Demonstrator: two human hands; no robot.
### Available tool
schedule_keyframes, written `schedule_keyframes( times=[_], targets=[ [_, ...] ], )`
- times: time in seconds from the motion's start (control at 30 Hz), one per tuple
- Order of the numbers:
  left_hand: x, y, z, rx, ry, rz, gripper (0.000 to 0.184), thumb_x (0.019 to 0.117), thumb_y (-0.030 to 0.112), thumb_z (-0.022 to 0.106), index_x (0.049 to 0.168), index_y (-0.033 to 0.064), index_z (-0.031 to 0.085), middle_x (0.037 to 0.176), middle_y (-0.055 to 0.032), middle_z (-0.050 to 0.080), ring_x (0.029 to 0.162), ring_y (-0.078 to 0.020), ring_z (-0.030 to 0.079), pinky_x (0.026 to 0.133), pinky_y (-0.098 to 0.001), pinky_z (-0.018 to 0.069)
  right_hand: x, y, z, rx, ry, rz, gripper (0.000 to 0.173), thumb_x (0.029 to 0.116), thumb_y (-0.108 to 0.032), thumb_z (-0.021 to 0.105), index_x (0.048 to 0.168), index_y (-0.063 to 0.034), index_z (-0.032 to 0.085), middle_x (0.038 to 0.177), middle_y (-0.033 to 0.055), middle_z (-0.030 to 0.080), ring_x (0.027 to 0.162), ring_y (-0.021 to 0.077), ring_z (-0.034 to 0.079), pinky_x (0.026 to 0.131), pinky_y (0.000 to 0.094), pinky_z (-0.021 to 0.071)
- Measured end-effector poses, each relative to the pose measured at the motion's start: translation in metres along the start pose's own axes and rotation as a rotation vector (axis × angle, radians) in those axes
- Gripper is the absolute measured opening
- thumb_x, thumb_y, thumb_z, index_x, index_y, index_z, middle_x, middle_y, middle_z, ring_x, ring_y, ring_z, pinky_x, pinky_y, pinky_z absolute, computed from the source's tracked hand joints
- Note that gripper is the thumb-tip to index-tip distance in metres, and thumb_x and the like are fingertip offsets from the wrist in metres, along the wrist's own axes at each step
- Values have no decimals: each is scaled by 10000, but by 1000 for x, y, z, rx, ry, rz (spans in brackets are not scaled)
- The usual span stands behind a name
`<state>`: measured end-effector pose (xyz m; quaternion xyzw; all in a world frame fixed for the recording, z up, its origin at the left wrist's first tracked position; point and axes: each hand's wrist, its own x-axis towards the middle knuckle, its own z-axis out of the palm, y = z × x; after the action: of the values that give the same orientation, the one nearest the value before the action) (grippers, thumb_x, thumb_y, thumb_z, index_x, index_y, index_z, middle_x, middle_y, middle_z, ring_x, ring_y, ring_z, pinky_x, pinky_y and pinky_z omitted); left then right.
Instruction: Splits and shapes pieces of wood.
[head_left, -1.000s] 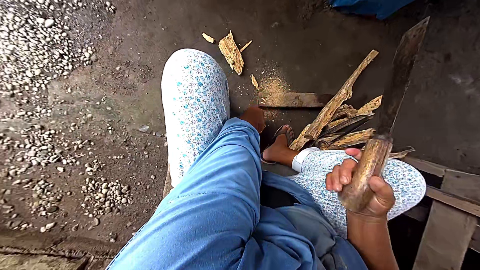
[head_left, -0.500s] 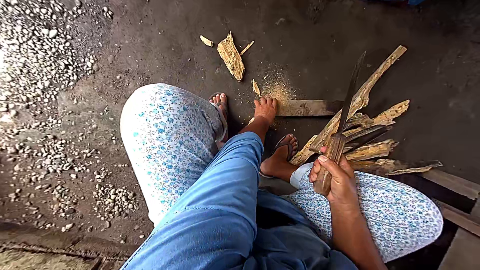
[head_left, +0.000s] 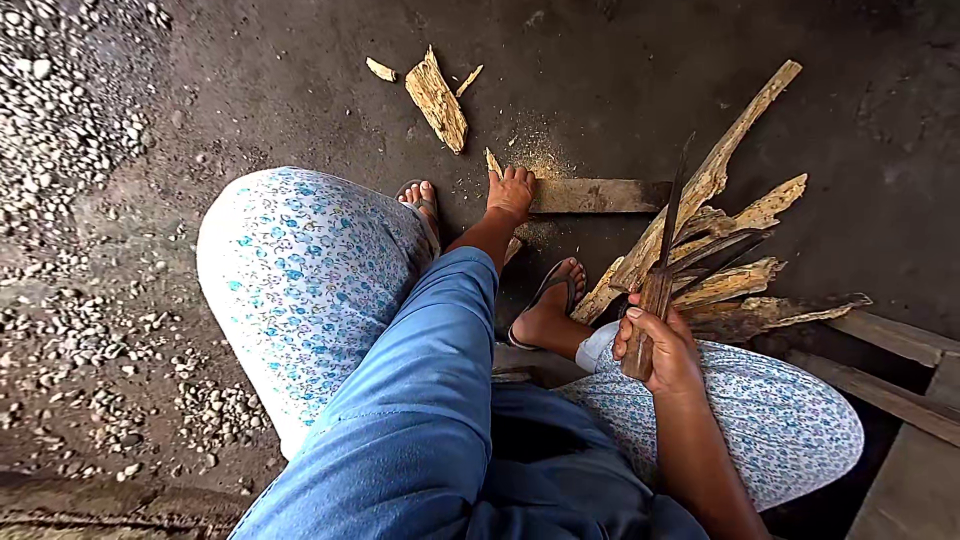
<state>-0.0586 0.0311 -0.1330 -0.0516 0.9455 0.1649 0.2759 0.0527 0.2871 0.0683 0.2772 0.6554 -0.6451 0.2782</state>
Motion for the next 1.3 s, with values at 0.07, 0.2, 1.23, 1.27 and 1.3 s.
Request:
schedule_keyframes(
  times=[0.07, 0.2, 1.23, 1.27, 1.3],
  targets=[
    [1, -1, 1, -50, 52, -50, 569, 928, 28, 661, 1475, 77, 510, 1523, -175, 492, 1448, -439, 397, 1118, -760, 276, 4, 0, -3, 21, -3, 46, 243, 1008, -72, 450, 1243, -15, 475, 613, 40, 548, 434, 150, 577, 406, 315, 552],
    [-6, -9, 2, -246, 63, -289, 779, 891, 167, 735, 1585, 96, 389, 1653, -213, 314, 1499, -503, 291, 1108, -808, 246, 10, 4, -14, 96, 9, 150, 178, 1056, -116, 399, 1160, -25, 510, 600, 45, 555, 430, 159, 579, 412, 327, 558],
    [-87, 37, -8, -540, -115, -308, 1019, 683, 305, 936, 1487, -29, 406, 1439, -316, 508, 1309, -483, 537, 1033, -649, 490, 8, 19, -21, 99, 182, 91, 178, 1005, -10, 533, 1165, -49, 467, 704, 76, 555, 492, 211, 607, 477, 435, 604],
    [-80, 40, -19, -585, -33, -238, 1018, 680, 273, 941, 1484, -33, 397, 1400, -310, 546, 1294, -472, 558, 1039, -637, 493, 6, 20, -19, 95, 173, 58, 206, 998, 0, 528, 1187, -48, 463, 703, 79, 561, 489, 213, 611, 470, 435, 606],
    [-74, 43, -30, -626, 57, -163, 1016, 677, 239, 944, 1484, -35, 389, 1390, -301, 558, 1297, -453, 562, 1065, -610, 485, 5, 21, -18, 96, 156, 9, 237, 993, 4, 519, 1217, -45, 458, 699, 82, 567, 487, 216, 616, 468, 433, 607]
  ],
)
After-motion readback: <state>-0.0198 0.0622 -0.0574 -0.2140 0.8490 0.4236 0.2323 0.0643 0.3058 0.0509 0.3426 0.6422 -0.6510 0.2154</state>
